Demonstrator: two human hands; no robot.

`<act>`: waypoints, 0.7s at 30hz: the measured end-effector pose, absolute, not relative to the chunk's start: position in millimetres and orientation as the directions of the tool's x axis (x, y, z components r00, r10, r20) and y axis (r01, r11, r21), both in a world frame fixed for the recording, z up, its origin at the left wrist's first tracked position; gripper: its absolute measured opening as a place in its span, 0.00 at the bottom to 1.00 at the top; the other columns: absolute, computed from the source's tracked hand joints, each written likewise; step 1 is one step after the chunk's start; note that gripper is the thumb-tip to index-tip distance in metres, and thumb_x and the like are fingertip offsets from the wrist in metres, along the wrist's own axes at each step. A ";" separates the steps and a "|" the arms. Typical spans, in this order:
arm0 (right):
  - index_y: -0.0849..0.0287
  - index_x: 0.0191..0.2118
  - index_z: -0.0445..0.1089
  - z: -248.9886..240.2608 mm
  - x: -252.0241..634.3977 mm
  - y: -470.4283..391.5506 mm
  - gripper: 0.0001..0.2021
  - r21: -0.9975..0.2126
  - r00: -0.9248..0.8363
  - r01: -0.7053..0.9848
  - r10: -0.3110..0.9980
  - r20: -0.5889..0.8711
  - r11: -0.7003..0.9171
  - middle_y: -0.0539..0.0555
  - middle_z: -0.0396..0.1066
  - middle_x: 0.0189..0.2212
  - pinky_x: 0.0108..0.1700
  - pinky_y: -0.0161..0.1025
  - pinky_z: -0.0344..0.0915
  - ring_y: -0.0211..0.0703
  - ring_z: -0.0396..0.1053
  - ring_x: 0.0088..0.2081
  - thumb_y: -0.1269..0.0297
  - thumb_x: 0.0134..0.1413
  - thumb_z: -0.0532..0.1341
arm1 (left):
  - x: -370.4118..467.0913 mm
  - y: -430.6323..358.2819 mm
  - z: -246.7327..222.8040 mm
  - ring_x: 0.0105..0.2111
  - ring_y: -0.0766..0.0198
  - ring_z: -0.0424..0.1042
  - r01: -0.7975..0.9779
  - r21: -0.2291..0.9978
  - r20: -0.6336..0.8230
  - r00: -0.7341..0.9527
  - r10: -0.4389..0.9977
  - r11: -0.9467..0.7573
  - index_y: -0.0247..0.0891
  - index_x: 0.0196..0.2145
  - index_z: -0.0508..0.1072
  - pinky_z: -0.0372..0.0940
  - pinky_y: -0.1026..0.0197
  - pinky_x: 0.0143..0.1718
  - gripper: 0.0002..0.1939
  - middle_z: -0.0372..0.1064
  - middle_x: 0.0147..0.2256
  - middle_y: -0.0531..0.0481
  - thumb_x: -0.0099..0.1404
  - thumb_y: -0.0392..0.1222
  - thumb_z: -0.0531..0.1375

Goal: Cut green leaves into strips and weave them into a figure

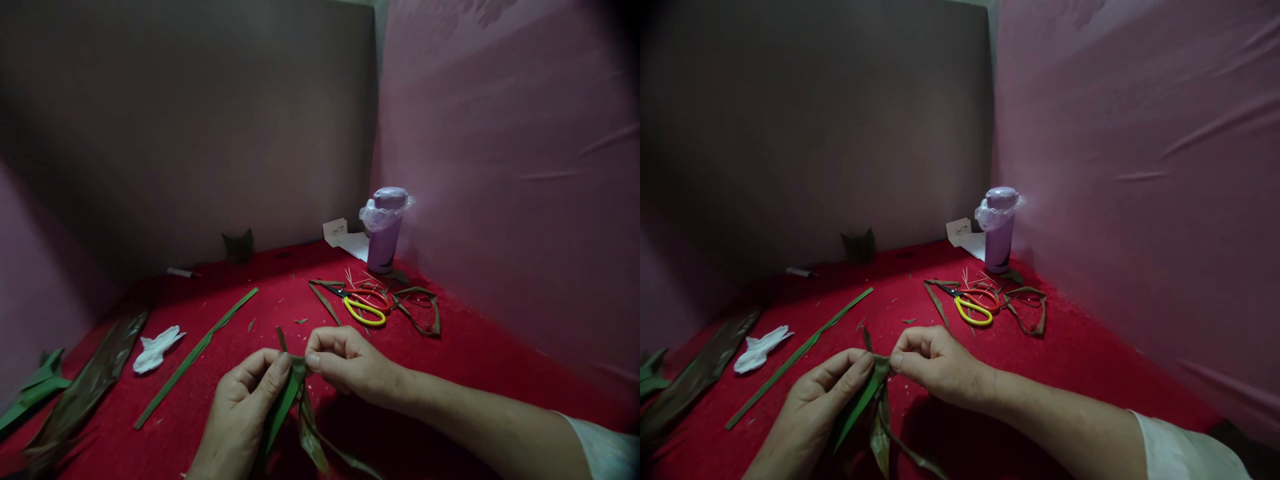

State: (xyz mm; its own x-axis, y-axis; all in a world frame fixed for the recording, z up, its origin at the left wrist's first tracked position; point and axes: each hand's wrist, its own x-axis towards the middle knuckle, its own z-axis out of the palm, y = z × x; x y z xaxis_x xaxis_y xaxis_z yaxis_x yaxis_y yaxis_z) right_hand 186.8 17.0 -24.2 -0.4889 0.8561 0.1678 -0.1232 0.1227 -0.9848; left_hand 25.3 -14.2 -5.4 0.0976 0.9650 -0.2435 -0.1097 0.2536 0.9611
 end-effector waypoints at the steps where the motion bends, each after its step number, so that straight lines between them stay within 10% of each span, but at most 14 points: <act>1: 0.61 0.26 0.62 -24.7 186.9 17.0 0.08 -0.986 -0.489 -0.114 0.856 0.165 0.125 0.41 0.52 0.15 0.17 0.29 0.44 0.27 0.46 0.16 0.65 0.52 0.58 | 25.4 -14.0 -5.9 0.14 0.75 0.55 -0.110 0.962 -0.240 0.102 0.966 0.250 0.37 0.23 0.70 0.50 0.72 0.15 0.14 0.59 0.15 0.59 0.49 0.50 0.66; 5: 0.61 0.27 0.62 -23.6 188.8 17.5 0.12 -0.982 -0.458 -0.108 0.869 0.188 0.156 0.42 0.51 0.16 0.19 0.30 0.48 0.30 0.47 0.17 0.61 0.58 0.53 | 23.8 -11.6 -9.6 0.15 0.75 0.56 -0.125 0.952 -0.264 0.120 0.957 0.278 0.35 0.23 0.70 0.51 0.71 0.16 0.14 0.60 0.16 0.58 0.45 0.47 0.68; 11: 0.60 0.37 0.69 -8.5 195.4 9.8 0.10 -0.682 -0.221 0.207 0.712 0.666 0.702 0.55 0.66 0.35 0.45 0.42 0.57 0.42 0.62 0.41 0.66 0.61 0.51 | 20.4 -8.6 -9.2 0.15 0.75 0.57 -0.162 0.949 -0.264 0.063 0.962 0.271 0.36 0.22 0.68 0.51 0.72 0.16 0.14 0.60 0.16 0.58 0.46 0.47 0.68; 15: 0.61 0.28 0.66 -5.6 197.4 5.4 0.07 -0.539 -0.220 0.346 0.625 0.749 0.768 0.52 0.64 0.25 0.35 0.39 0.57 0.39 0.61 0.29 0.70 0.56 0.56 | 20.5 -9.3 -6.4 0.13 0.76 0.54 -0.181 0.942 -0.282 0.022 0.959 0.281 0.37 0.21 0.67 0.48 0.73 0.15 0.15 0.58 0.14 0.60 0.45 0.47 0.68; 21: 0.61 0.23 0.63 -10.1 196.2 11.3 0.16 -0.715 -0.134 0.342 0.784 0.606 0.610 0.48 0.58 0.19 0.27 0.35 0.53 0.34 0.56 0.22 0.63 0.61 0.51 | 19.0 -8.6 -6.2 0.15 0.75 0.59 -0.245 0.934 -0.281 -0.058 0.958 0.259 0.36 0.23 0.70 0.52 0.73 0.16 0.15 0.63 0.16 0.57 0.42 0.45 0.70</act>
State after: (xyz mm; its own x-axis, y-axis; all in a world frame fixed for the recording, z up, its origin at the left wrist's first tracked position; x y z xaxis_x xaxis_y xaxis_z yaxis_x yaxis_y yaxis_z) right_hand 196.2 11.3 -10.1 -0.1344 0.7844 0.6055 0.3421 0.6102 -0.7146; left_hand 19.0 -8.6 -6.2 -0.0584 0.9580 -0.2807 -0.2447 0.2589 0.9344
